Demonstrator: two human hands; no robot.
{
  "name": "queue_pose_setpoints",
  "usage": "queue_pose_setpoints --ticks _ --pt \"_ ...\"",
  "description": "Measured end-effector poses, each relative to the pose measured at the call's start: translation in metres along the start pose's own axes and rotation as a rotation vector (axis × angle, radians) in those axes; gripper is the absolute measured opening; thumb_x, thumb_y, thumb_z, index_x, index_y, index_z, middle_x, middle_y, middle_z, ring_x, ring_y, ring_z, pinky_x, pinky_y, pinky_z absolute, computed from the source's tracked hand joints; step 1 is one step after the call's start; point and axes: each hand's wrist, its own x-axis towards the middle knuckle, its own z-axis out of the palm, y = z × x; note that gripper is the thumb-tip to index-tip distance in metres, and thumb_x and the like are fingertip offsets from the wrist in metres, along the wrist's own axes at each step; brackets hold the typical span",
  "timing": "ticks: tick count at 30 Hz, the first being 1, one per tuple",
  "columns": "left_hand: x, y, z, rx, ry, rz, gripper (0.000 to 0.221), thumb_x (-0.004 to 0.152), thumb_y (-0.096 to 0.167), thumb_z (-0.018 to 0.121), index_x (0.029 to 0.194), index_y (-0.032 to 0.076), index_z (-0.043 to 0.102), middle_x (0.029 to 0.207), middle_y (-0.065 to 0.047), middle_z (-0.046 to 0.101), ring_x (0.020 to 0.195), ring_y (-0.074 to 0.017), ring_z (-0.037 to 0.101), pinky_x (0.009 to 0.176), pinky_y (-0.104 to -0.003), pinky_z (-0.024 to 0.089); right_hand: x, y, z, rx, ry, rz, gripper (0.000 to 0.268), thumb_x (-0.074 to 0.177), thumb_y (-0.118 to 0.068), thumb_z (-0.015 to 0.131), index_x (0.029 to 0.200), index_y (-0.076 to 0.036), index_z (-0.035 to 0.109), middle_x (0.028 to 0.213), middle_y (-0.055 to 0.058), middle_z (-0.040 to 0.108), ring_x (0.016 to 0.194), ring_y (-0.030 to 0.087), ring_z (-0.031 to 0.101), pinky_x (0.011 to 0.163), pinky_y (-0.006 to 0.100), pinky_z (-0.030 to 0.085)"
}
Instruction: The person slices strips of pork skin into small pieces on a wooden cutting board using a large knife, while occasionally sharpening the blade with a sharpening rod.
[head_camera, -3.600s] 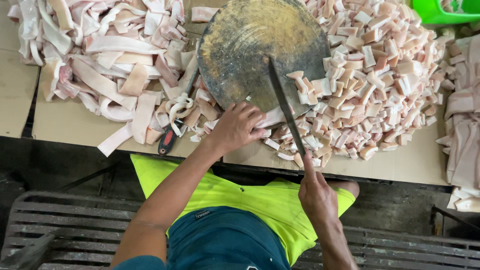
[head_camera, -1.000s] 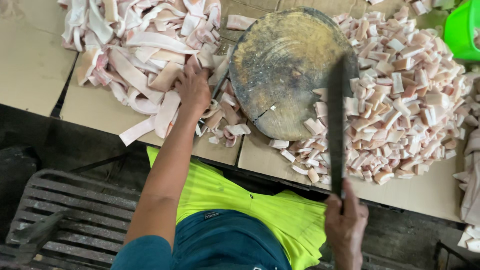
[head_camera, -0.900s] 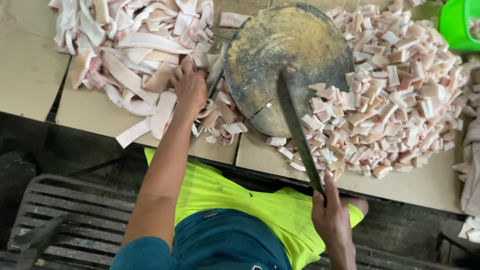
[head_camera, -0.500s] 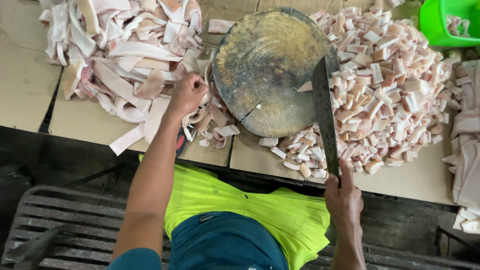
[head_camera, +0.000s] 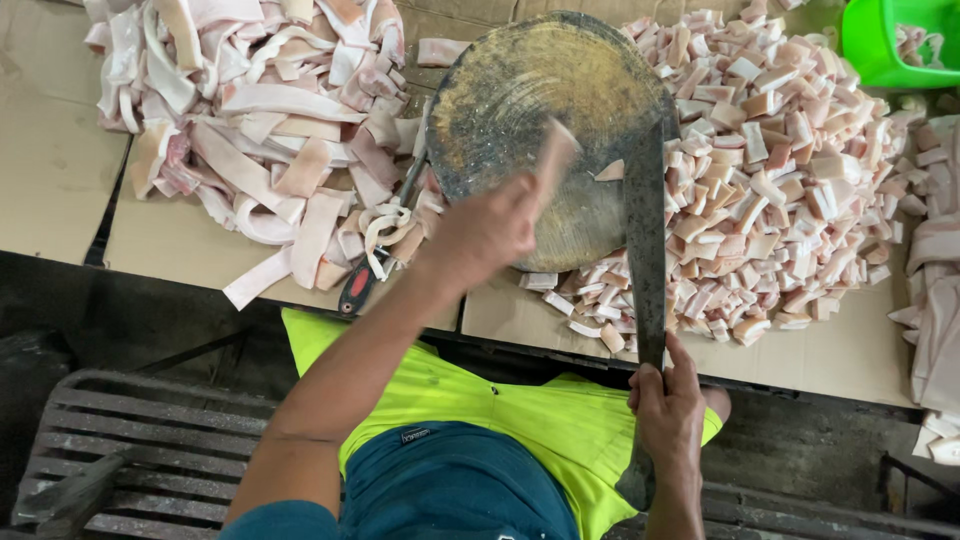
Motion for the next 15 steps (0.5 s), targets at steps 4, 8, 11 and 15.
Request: queue_pose_setpoints --ticks 4,8,11,15 --pt "-0.007 0.015 0.040 0.471 -0.051 0.234 0.031 0.090 0.003 0.069 0.119 -0.001 0.060 0.130 -0.019 0.060 0.109 -0.0287 0.065 0.085 -0.036 0.059 -0.014 -0.003 0.005 -0.020 0.000 0.007 0.059 0.096 -0.005 0.054 0.154 -0.002 0.042 0.073 0.009 0.066 0.056 0.012 0.058 0.048 0.028 0.047" --pt "-0.014 0.002 0.050 0.195 -0.106 0.148 0.035 0.093 0.017 0.069 0.122 0.001 0.060 0.126 -0.017 0.064 0.114 -0.0335 0.060 0.093 -0.050 0.052 -0.020 -0.012 0.003 -0.017 0.024 -0.060 0.062 0.094 -0.002 0.055 0.154 -0.001 0.042 0.074 0.009 0.066 0.058 0.011 0.058 0.049 0.026 0.048" --pt "-0.019 -0.005 0.044 0.119 0.146 0.248 0.035 0.085 0.029 0.072 0.110 0.006 0.062 0.122 -0.015 0.066 0.117 -0.0318 0.060 0.098 -0.049 0.049 -0.027 -0.017 -0.010 -0.188 0.062 -0.089 0.056 0.095 -0.004 0.054 0.150 0.000 0.045 0.072 0.010 0.069 0.053 0.015 0.061 0.045 0.033 0.051" --pt "-0.032 -0.007 0.037 0.010 0.029 0.109 0.027 0.090 0.025 0.072 0.108 0.007 0.062 0.116 -0.009 0.067 0.109 -0.0308 0.060 0.099 -0.045 0.049 -0.030 -0.016 -0.020 -0.194 0.237 -0.558 0.047 0.105 -0.005 0.047 0.151 0.000 0.041 0.090 0.016 0.071 0.060 0.018 0.069 0.050 0.033 0.055"
